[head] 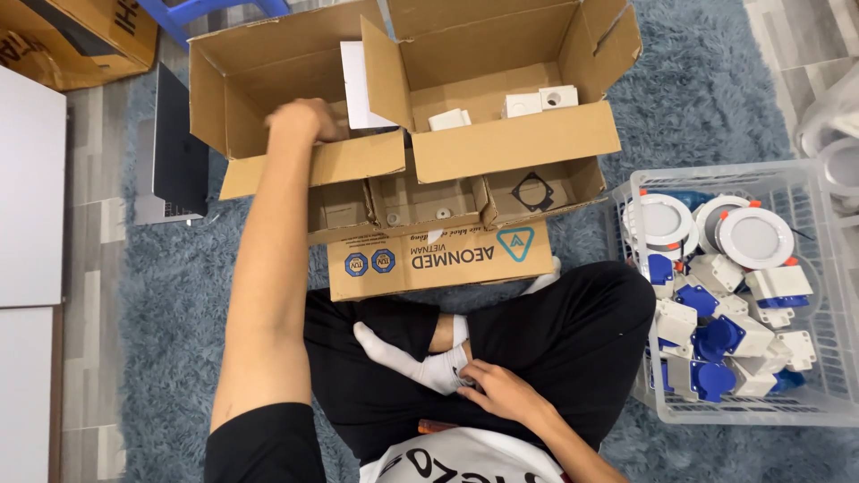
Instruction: The person sits on the floor and uses a screwdriver to tighten screws on a blue electrical component. They then pick up a black component and a white component, placing them into a cardboard box. The person continues to use the screwdriver on the blue component.
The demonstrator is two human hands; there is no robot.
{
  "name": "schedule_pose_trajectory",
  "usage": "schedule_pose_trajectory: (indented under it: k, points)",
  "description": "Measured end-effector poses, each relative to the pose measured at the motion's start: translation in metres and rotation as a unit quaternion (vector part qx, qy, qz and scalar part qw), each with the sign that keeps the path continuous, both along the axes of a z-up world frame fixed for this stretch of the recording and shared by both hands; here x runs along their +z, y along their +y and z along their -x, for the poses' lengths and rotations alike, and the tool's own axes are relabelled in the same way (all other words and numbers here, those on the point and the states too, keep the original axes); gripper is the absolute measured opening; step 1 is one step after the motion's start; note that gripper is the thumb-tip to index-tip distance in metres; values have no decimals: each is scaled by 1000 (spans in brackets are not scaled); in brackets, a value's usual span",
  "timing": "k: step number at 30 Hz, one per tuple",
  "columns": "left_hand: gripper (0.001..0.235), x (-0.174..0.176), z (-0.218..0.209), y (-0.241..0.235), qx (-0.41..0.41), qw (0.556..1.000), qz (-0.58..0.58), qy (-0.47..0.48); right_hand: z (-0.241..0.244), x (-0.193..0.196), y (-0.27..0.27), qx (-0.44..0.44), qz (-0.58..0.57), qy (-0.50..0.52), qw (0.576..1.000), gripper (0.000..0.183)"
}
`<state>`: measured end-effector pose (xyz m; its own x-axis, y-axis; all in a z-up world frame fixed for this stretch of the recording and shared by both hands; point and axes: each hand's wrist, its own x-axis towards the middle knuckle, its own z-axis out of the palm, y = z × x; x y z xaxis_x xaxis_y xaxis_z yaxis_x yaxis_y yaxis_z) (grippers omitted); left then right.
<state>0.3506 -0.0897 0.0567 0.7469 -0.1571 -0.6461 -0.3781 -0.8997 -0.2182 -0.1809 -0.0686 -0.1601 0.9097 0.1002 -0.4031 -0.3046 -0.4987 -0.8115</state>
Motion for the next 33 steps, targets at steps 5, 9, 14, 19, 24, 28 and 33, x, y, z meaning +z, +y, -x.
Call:
schedule_pose_trajectory:
  k: [5, 9, 14, 19, 24, 28, 33]
  points:
    - [55, -15, -31, 22, 62, 997, 24, 44, -2, -3, 1, -9, 5, -11, 1000, 30]
    - [50, -16, -30, 28, 41, 998, 34, 46, -5, 1, 3, -8, 0, -6, 1000, 30]
    - [57, -2, -31, 39, 50, 996, 15, 77, -17, 20, -16, 26, -14, -89, 996, 25]
    - [65, -28, -52, 48, 28, 997, 44, 50, -46, 115, -81, -47, -14, -133, 990, 25]
    - [46, -16, -46, 57, -107, 988, 107, -2, -57, 194, -166, -201, 53, -300, 931, 17]
    - [47, 10, -30, 76, 7, 966, 258, -35, -96, 269, -190, -138, 189, -315, 920, 26]
    - [56, 55, 23, 114, -185, 796, 549, -175, -140, 247, -206, -11, 275, -56, 960, 50]
